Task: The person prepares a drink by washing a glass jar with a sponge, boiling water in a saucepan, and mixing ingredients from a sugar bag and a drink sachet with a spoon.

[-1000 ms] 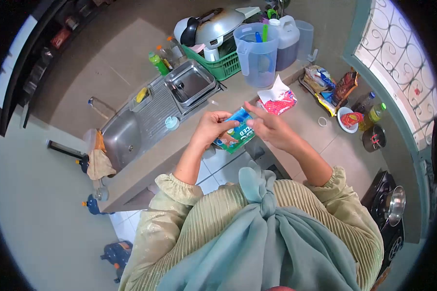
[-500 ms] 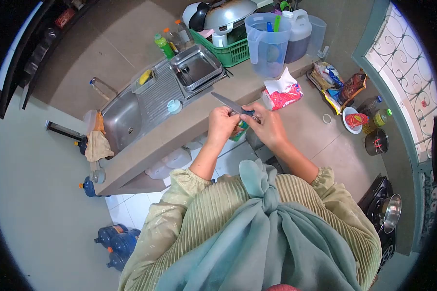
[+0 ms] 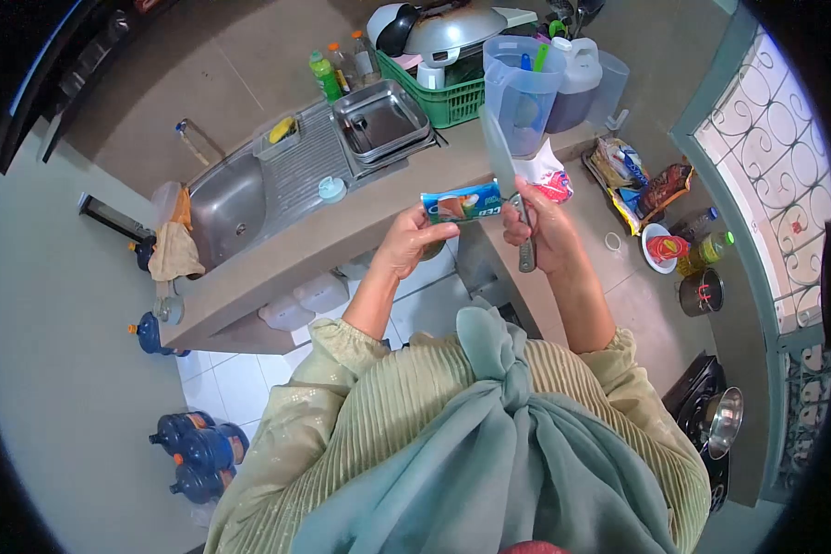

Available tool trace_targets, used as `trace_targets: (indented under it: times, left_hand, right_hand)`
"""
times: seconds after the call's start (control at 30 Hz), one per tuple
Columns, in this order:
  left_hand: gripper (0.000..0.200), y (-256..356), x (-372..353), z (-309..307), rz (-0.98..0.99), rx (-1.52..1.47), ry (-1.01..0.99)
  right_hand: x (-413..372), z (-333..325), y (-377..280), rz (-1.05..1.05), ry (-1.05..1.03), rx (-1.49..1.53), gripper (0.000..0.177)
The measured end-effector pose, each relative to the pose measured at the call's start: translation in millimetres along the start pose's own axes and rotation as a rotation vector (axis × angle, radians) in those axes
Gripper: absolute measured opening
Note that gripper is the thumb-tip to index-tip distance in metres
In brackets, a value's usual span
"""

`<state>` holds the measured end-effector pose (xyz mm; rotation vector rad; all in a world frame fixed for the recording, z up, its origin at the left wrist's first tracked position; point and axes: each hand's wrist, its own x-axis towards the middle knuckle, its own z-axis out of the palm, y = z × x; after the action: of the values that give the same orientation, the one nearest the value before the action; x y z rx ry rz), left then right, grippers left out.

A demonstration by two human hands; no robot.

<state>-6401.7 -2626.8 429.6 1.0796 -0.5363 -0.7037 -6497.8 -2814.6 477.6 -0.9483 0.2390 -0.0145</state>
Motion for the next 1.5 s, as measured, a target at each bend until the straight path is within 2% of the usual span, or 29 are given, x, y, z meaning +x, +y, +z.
trace_targets:
  times: [0.07,0.2,0.27,0.37,0.47,0.53,0.6,0.67,0.73,0.77,0.83,0.87,0.93,0.97,1.0,1.07,1.13,1.2,1.27,1.33,1.4,1.43,1.5]
  left_hand:
    - [0.034,-9.1,-3.6,2.7,-0.022,-0.107,0.028]
    - [0.026,-17.5,-5.3,7.3,-0.008,-0.162,0.135]
    - [0.019,-20.6,-4.6,3.7,0.063,-0.132,0.235]
    - [0.013,-19.9,-6.2,-1.7,0.149,-0.205,0.320]
    - [0.012,-15.4,-11.3,-14.1,0.216,-0.268,0.309]
    - [0.015,-5.2,-13.7,-15.2,0.229,-0.201,0.348]
    - [0.019,10.3,-19.9,-28.5,0.212,0.076,0.318]
    - [0.023,44.7,-32.3,-43.7,0.302,0.495,0.311]
    - [0.024,88.5,-52.2,-50.2,0.370,0.392,0.298]
    - [0.024,93.7,-57.7,-56.6,0.366,0.395,0.298]
    - [0.020,99.3,-67.7,-64.5,-0.073,0.073,0.111]
    - [0.020,93.2,-62.1,-73.0,-0.068,0.076,0.117]
    - [0.021,78.2,-46.0,-88.1,-0.069,1.113,0.005]
    - [0.022,79.8,-47.6,-91.4,-0.239,0.816,-0.005]
    - [0.022,81.3,-45.1,-91.2,-0.238,0.819,-0.002]
    - [0.026,76.1,-41.0,-89.0,-0.063,0.634,-0.125]
    - [0.024,87.8,-42.1,-70.9,-0.055,0.674,-0.185]
    - [0.024,93.4,-41.8,-54.3,-0.014,0.436,-0.260]
    - [0.027,98.9,-39.1,-58.0,-0.052,0.420,-0.299]
    - [0.023,110.2,-38.2,-55.6,-0.099,0.425,-0.341]
    - [0.020,95.6,-26.6,-78.2,-0.134,0.529,-0.353]
    - [0.020,92.6,-24.5,-82.2,-0.168,0.630,-0.364]
    - [0.019,83.0,-22.7,-80.6,-0.131,0.579,-0.276]
  right_hand:
    - [0.8,0.1,-2.4,0.010,-0.188,0.253,0.022]
    - [2.2,9.0,2.1,0.003,-0.150,0.363,0.020]
    - [1.0,12.3,5.1,0.007,-0.047,0.458,0.021]
    - [-5.6,18.5,7.2,-0.002,-0.056,0.343,0.022]
    - [-3.1,9.3,16.7,0.038,-0.119,0.253,0.025]
    - [-1.4,2.1,21.5,0.065,-0.150,0.243,0.028]
    - [-3.0,5.2,22.6,0.093,-0.183,0.230,0.031]
    - [-9.8,13.9,18.0,0.021,-0.072,0.173,0.040]
    - [-7.1,7.6,18.9,-0.025,-0.024,0.127,0.044]
    - [-6.6,3.2,19.9,-0.067,0.026,0.075,0.049]
    - [-3.1,-0.9,22.7,-0.088,0.042,0.051,0.049]
    - [-0.5,-0.2,23.2,-0.116,0.055,0.022,0.050]
    - [0.7,7.9,26.3,-0.159,0.061,-0.070,0.049]
    - [3.2,13.6,25.9,-0.211,0.072,-0.160,0.049]
    - [5.2,21.1,23.8,-0.212,0.067,-0.158,0.049]
    - [5.5,35.2,23.3,-0.124,0.032,-0.405,0.039]
    - [18.4,48.9,33.2,-0.106,0.027,-0.445,0.032]
    - [36.3,61.8,40.2,-0.325,-0.027,-0.736,0.029]
    - [49.2,67.7,35.3,-0.331,-0.071,-0.822,0.029]
    - [47.5,77.4,26.8,-0.337,-0.111,-0.906,0.028]
    - [36.5,91.7,9.1,0.002,-0.231,-0.764,0.029]
    - [41.7,87.3,15.3,0.007,-0.236,-0.770,0.029]
    - [55.7,73.4,33.5,-0.258,-0.177,-0.990,0.032]
